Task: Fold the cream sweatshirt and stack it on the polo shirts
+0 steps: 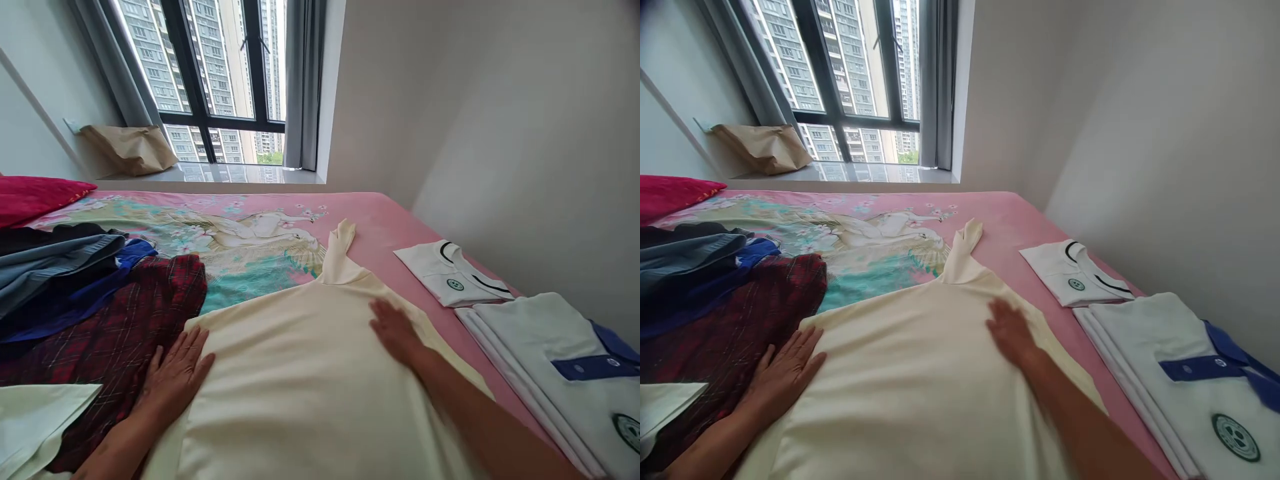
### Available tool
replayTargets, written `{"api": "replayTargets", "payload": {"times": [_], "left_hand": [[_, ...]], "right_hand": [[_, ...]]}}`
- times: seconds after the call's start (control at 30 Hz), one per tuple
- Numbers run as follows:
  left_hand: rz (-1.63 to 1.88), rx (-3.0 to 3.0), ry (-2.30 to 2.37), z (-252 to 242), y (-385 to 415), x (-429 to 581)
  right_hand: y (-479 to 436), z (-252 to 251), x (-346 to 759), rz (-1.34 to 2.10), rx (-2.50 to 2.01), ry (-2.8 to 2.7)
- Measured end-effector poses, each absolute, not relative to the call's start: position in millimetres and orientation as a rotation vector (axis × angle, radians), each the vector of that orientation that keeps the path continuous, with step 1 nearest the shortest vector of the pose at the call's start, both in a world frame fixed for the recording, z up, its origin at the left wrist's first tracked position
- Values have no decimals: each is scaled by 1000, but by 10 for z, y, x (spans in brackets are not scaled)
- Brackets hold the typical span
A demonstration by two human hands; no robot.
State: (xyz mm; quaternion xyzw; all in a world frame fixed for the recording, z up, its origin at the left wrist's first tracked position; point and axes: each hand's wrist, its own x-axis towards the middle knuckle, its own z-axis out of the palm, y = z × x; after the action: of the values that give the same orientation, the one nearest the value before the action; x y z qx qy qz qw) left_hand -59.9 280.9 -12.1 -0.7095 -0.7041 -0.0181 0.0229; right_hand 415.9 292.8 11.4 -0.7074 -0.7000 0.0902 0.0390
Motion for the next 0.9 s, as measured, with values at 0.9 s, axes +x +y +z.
{"api": "replayTargets", "payload": {"times": [0.9], "left_hand": [[41, -2565, -2013, 359, 719, 225]], "right_hand": [[1114, -43, 4712, 112, -1963, -2310]]}}
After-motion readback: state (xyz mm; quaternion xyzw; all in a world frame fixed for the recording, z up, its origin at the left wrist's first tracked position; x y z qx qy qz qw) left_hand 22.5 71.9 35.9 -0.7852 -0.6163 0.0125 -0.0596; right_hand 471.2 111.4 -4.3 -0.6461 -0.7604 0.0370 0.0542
